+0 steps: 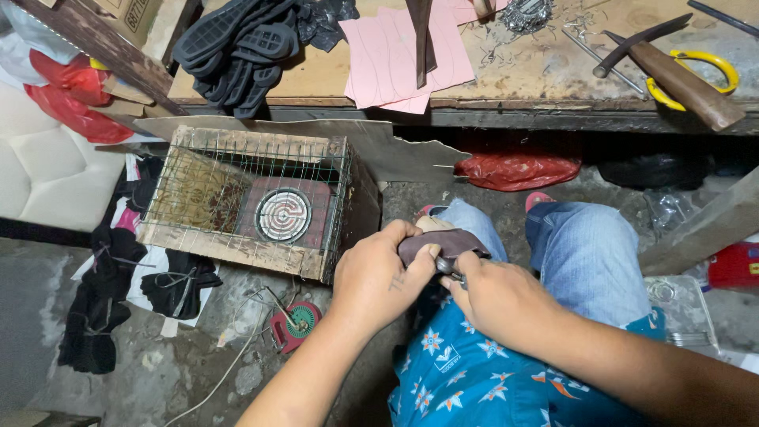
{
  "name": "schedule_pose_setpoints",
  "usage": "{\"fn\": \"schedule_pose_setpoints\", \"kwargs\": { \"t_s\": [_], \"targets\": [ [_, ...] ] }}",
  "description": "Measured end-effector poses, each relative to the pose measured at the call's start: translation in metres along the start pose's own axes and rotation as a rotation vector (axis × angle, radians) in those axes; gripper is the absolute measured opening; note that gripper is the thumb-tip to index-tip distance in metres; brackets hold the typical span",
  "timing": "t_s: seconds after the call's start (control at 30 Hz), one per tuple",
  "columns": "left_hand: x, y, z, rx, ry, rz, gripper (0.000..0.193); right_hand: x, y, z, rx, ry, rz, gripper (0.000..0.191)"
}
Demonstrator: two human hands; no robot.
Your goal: The person is repairing a brown shoe by hand. They use pliers to pull and adjust the shoe's upper material and a hammer to tap the edges, working on the shoe while sitting on the floor.
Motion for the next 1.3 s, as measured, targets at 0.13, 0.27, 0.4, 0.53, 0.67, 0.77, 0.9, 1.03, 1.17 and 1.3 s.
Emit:
{"fn": "schedule_pose_setpoints", "kwargs": {
  "t_s": [0.13,0.27,0.4,0.53,0.67,0.77,0.9,1.03,1.17,1.3],
  "targets": [
    [-0.003,0.003,0.013,0.004,0.116,0.025,0.031,-0.005,0.0,0.01,-0.152,0.173,-0.01,0.038],
    [-0.002,0.004,0.014,0.026,0.087,-0.001,0.031,-0.007,-0.013,0.021,-0.677,0.427,0.256,0.029],
    [-0.001,0.007,0.004,-0.008,-0.029,-0.068,0.03,-0.008,-0.026,0.025,-0.894,0.465,0.474,0.032],
    [-0.002,0.002,0.013,0.007,0.035,-0.009,0.03,-0.013,-0.03,0.009,-1.098,0.183,0.554,0.021],
    [-0.004,0.006,0.012,0.024,-0.017,-0.032,0.029,-0.005,-0.033,0.005,-1.047,0.023,0.552,0.024],
    [-0.002,0.006,0.011,0.021,-0.024,-0.05,0.03,-0.002,-0.035,-0.004,-0.751,-0.076,0.4,0.03],
    [0.002,0.012,0.011,-0.016,-0.043,-0.087,0.039,-0.008,-0.002,0.019,-0.279,0.235,-0.078,0.035],
    [0.003,0.01,0.026,-0.006,0.068,-0.045,0.039,-0.013,-0.009,0.021,-0.322,0.313,-0.089,0.038],
    [0.0,0.01,0.03,-0.045,0.058,-0.073,0.037,-0.019,-0.015,0.035,-0.731,0.486,0.241,0.03],
    [0.0,0.007,0.033,-0.051,0.063,-0.058,0.038,-0.019,-0.03,0.029,-1.047,0.262,0.527,0.022]
  ]
}}
Point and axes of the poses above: each hand's wrist, its own x-axis away from the middle knuckle, its own y-axis out of the back of the hand, z = x × y, the point moved 10 cm from there along -x, towards the middle knuckle, and after that the axes turned 1 degree about z, right-handed, at the moved point
